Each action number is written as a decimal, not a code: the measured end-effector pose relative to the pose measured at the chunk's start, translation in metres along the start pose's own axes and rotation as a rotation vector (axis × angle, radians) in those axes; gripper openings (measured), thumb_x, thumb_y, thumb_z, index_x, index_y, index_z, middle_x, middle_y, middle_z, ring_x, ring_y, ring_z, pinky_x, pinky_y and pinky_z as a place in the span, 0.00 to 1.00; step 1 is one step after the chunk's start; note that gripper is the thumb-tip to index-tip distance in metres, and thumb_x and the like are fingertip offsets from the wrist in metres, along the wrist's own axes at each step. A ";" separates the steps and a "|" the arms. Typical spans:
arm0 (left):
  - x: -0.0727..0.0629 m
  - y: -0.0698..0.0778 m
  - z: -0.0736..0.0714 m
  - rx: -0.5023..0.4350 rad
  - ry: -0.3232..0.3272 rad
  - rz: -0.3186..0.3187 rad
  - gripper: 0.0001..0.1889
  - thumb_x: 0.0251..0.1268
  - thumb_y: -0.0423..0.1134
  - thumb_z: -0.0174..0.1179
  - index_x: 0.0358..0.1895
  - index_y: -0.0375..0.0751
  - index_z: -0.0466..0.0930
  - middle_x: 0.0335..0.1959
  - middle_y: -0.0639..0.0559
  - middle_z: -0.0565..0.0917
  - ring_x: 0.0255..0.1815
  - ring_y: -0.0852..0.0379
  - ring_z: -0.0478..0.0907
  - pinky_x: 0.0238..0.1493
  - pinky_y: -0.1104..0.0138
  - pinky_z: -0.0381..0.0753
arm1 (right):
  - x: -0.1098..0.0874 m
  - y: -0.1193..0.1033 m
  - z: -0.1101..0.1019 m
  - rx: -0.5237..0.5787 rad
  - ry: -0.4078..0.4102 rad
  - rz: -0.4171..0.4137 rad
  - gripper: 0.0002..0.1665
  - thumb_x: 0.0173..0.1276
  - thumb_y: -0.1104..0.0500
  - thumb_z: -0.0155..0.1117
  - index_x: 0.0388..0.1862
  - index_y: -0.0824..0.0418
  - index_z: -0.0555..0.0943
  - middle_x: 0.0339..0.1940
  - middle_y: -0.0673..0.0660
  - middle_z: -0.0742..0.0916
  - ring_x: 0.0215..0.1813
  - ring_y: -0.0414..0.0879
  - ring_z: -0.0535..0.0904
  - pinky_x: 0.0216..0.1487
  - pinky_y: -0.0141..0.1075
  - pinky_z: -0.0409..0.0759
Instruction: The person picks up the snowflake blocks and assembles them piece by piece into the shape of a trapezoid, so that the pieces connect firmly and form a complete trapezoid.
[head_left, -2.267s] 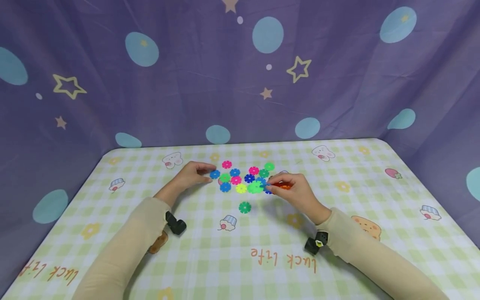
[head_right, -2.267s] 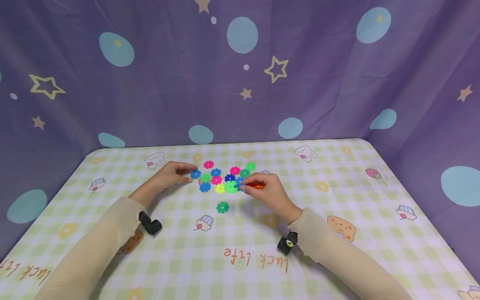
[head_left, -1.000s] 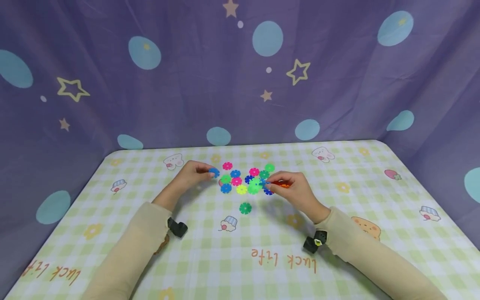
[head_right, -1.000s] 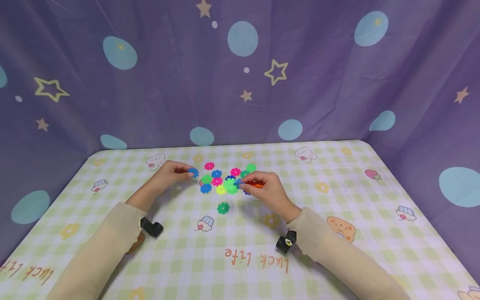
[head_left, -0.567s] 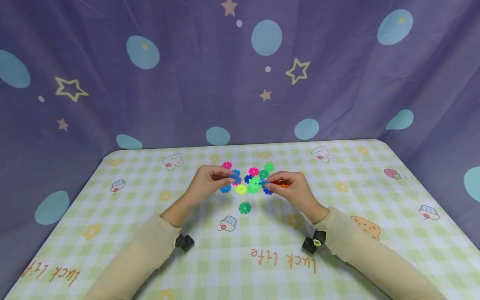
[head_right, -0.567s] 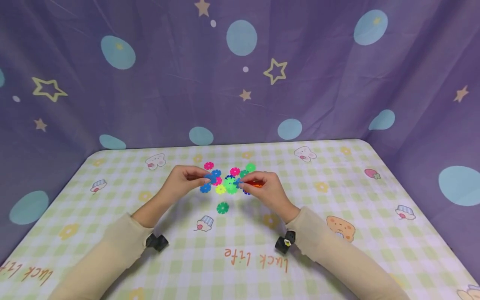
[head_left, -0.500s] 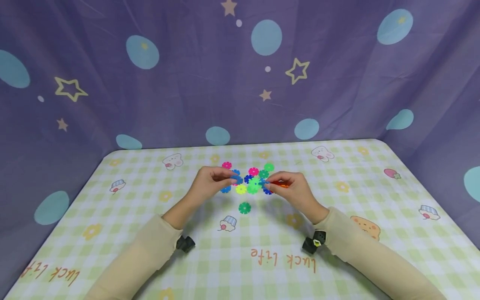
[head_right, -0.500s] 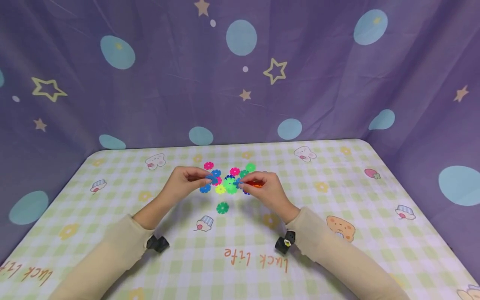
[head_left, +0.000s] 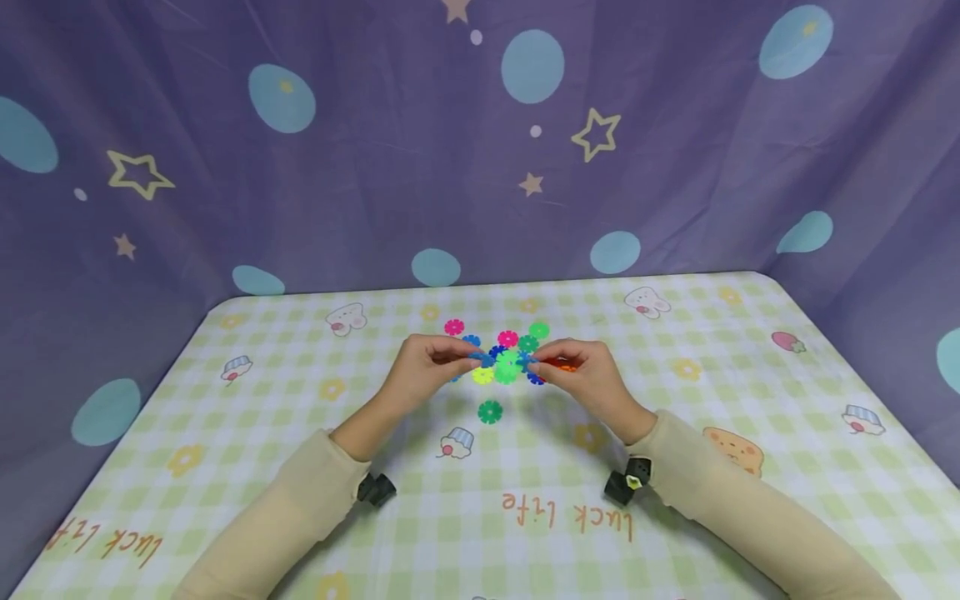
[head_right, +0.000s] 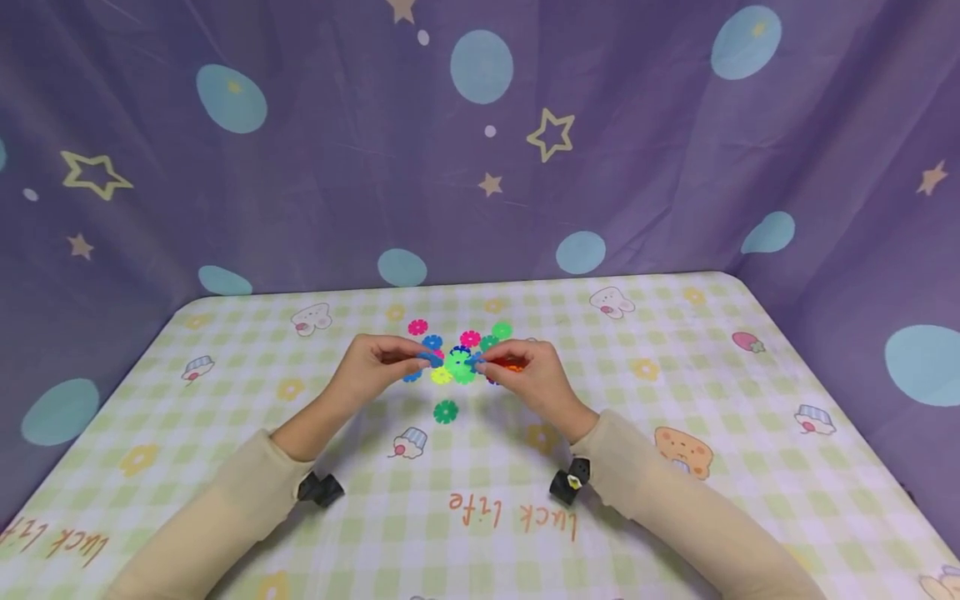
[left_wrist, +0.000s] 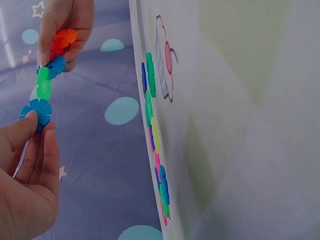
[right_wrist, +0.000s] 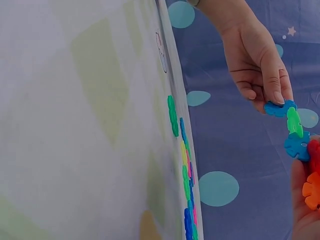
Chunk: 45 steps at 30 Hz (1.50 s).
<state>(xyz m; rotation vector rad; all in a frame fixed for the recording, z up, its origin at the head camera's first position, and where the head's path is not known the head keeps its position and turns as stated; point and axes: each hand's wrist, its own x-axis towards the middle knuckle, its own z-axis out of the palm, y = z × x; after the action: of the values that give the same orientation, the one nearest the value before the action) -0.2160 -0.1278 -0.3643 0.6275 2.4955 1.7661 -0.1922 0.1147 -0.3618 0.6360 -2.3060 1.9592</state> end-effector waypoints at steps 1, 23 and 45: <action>0.000 0.000 0.000 -0.001 0.000 0.000 0.09 0.57 0.32 0.66 0.40 0.31 0.85 0.36 0.38 0.86 0.28 0.64 0.80 0.33 0.64 0.82 | 0.000 0.000 0.000 -0.001 0.001 0.003 0.07 0.59 0.71 0.66 0.36 0.74 0.83 0.37 0.67 0.85 0.33 0.45 0.83 0.36 0.31 0.82; 0.000 0.000 0.000 0.024 0.003 0.000 0.08 0.57 0.33 0.66 0.39 0.35 0.86 0.35 0.44 0.86 0.29 0.52 0.81 0.31 0.63 0.82 | 0.000 -0.003 0.003 0.023 0.007 -0.004 0.06 0.58 0.72 0.66 0.35 0.75 0.83 0.36 0.68 0.85 0.31 0.43 0.82 0.35 0.30 0.81; -0.002 0.013 0.002 0.008 0.021 0.029 0.08 0.58 0.30 0.64 0.39 0.29 0.85 0.34 0.39 0.86 0.24 0.63 0.76 0.26 0.71 0.76 | 0.002 0.000 0.003 0.052 -0.011 -0.034 0.06 0.58 0.73 0.65 0.35 0.75 0.83 0.32 0.67 0.85 0.32 0.61 0.82 0.34 0.33 0.82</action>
<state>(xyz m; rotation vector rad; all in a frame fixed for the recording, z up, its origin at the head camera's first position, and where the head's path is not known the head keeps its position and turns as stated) -0.2098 -0.1231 -0.3539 0.6524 2.5204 1.7826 -0.1930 0.1116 -0.3617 0.6869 -2.2413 2.0115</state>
